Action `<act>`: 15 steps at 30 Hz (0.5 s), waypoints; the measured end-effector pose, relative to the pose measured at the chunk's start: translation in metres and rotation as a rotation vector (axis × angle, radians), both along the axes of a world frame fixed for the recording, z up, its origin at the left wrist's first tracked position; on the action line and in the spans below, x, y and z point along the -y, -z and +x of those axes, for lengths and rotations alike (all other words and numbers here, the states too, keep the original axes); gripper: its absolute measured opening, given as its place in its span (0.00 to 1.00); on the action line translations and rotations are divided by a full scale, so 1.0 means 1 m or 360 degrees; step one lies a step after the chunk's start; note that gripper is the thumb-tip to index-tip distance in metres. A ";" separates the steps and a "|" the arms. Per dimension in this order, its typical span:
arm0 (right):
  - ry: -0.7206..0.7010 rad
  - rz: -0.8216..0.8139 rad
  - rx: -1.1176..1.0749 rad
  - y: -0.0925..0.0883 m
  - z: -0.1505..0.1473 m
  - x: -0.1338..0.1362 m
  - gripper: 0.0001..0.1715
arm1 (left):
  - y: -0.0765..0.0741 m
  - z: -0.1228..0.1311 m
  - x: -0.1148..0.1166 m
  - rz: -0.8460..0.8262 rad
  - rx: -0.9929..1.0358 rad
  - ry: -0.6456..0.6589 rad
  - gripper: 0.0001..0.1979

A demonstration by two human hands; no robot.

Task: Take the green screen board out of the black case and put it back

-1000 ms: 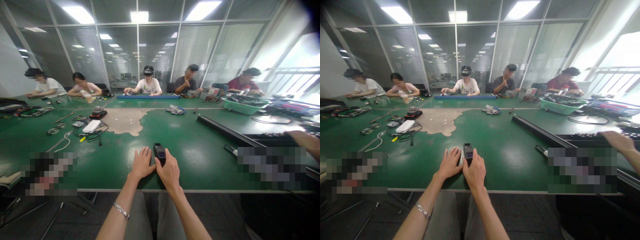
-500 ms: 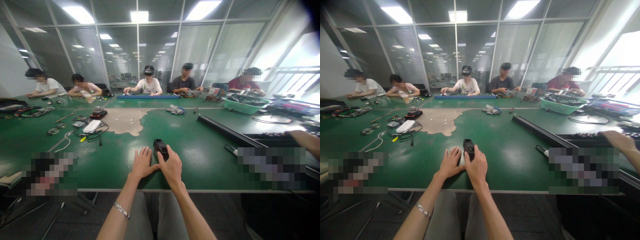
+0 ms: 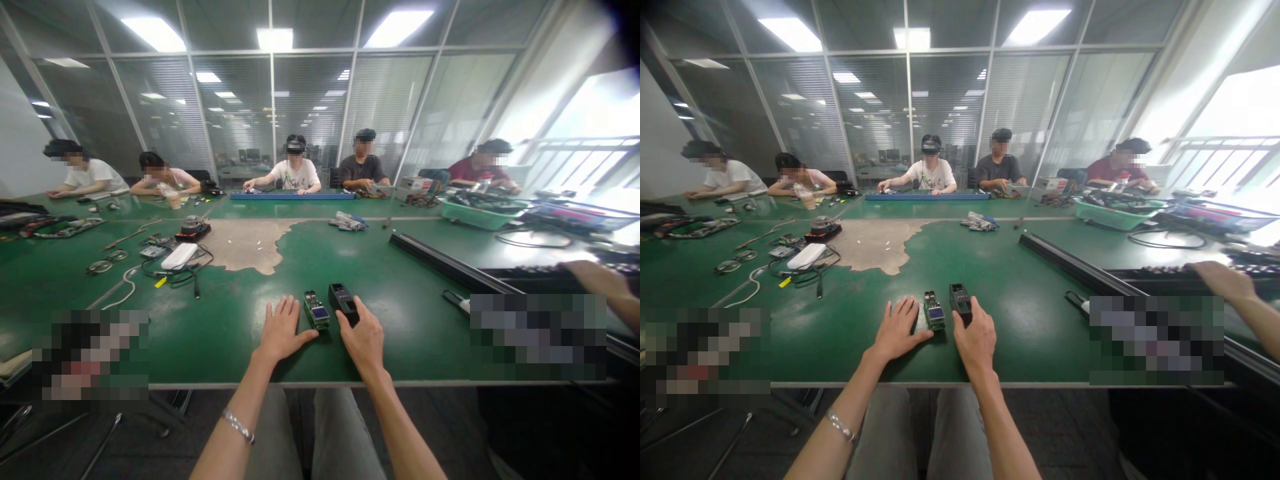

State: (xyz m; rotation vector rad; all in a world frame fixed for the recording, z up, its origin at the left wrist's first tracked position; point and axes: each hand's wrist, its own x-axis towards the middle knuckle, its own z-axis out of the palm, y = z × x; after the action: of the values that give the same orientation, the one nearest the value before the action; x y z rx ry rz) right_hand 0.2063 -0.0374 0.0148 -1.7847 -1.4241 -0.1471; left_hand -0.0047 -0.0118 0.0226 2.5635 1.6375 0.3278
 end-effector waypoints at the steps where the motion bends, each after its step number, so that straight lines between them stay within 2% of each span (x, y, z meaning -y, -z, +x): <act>1: -0.0002 -0.0006 0.0004 0.002 0.000 0.000 0.35 | 0.000 0.000 0.000 0.0004 -0.0007 0.0002 0.47; 8: -0.0053 -0.0012 0.0005 0.013 0.001 0.000 0.33 | 0.001 0.002 -0.001 0.0019 -0.0031 0.0001 0.47; 15: -0.0037 0.0129 0.0056 0.008 -0.001 0.001 0.37 | 0.001 0.003 -0.001 0.0034 -0.0050 -0.0010 0.45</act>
State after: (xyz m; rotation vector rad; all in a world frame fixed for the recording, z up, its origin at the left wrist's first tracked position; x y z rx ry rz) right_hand 0.2051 -0.0379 0.0064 -1.7065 -1.4434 -0.2220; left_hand -0.0012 -0.0104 0.0214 2.5927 1.6617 0.3085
